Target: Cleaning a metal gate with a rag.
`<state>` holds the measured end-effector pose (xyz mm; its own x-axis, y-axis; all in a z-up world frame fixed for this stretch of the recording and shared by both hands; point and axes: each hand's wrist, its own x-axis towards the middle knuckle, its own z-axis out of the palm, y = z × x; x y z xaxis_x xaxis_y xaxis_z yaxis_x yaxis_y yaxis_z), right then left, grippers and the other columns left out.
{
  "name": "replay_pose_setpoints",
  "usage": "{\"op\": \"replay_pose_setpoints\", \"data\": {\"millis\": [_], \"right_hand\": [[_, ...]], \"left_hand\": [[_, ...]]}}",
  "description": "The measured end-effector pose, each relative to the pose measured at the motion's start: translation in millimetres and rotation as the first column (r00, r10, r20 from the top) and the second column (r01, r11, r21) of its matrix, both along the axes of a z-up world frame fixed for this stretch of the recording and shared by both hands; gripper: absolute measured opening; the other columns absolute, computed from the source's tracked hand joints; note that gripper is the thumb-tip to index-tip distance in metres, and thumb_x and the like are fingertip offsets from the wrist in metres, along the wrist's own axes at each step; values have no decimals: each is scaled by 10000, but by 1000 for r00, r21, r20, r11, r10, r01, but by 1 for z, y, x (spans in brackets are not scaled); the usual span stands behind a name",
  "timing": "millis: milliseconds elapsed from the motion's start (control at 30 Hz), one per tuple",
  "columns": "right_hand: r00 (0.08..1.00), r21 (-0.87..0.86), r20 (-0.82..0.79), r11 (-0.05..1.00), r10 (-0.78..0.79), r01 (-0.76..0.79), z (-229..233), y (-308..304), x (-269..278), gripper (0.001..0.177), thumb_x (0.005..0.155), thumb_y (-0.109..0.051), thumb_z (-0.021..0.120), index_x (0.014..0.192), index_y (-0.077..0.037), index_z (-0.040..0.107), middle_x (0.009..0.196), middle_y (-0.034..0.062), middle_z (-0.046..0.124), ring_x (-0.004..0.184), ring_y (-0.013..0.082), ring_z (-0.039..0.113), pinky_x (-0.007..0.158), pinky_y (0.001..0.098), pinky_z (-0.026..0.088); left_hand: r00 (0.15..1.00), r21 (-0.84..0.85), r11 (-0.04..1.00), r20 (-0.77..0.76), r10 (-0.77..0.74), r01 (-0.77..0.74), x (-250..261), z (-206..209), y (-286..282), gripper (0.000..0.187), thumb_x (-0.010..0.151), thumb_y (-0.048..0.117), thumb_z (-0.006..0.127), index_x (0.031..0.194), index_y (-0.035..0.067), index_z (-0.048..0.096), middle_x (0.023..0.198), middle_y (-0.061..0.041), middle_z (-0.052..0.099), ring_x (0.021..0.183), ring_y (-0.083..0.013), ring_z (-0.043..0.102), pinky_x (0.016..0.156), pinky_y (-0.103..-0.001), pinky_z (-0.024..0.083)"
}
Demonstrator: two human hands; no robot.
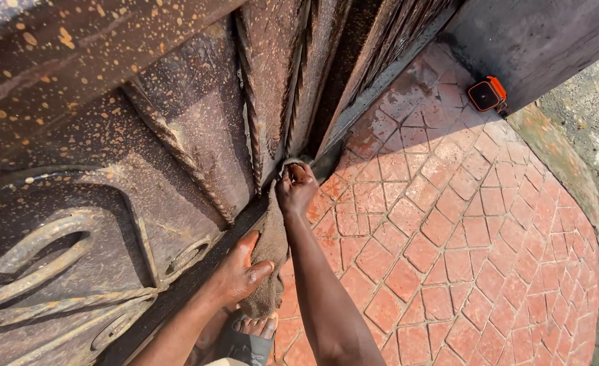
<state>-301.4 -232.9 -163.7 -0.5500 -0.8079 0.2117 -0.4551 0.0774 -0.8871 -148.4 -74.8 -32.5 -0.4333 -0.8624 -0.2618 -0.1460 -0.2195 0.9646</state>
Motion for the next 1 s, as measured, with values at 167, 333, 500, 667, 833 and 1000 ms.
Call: {"op": "replay_pose_setpoints", "data": {"millis": [167,333,500,667,833,1000], "right_hand": [[981,-1,195,1000,-14,14,98,7,5,214,816,36,687,998,4,795,914,63,751,805,209,738,753,294,579],[958,-527,228,849,174,-28,206,-11,-17,212,900,11,651,1079,64,750,1046,104,738,974,200,706,895,286,562],[957,-764,82,634,279,-120,306,-29,-25,427,1124,-317,619,1410,-2,657,1412,152,650,1260,234,626,1078,316,483],[953,-482,-28,831,303,-278,196,-25,-7,929,1063,-698,327,1647,10,192,1718,240,213,1588,358,216,1317,426,215],[934,146,253,944,253,-295,9,-18,5,1067,944,-811,110,1568,20,351,1673,302,171,1577,447,128,1235,534,146],[856,-16,456,964,244,-266,86,-22,-6,1044,959,-823,119,1298,50,581,1142,309,643,1116,422,584,981,517,470]], "left_hand": [[1000,40,999,-27,5,-4,12,-39,-7,763,813,122,663,1476,-86,348,1442,-198,518,1317,-232,508,1140,-394,390],[1000,-52,999,1,-2,2,4,7,-15,855,897,130,718,1528,-120,199,1576,-223,297,1469,-229,297,1202,-410,253],[994,-211,977,-110,-4,-20,-18,141,-32,593,882,173,672,1360,-137,508,1285,-254,631,1188,-254,574,1067,-406,489],[998,-279,960,52,27,-12,-7,53,-39,657,905,148,714,1396,-156,401,1378,-257,519,1309,-312,466,1120,-420,400],[996,74,996,80,42,-48,0,-67,-9,764,878,172,704,1447,-132,295,1430,-305,427,1364,-368,404,1159,-424,374],[998,-31,998,49,49,-47,-1,-25,-7,664,865,146,721,1388,-106,399,1356,-176,479,1260,-202,439,1068,-385,371]]}}
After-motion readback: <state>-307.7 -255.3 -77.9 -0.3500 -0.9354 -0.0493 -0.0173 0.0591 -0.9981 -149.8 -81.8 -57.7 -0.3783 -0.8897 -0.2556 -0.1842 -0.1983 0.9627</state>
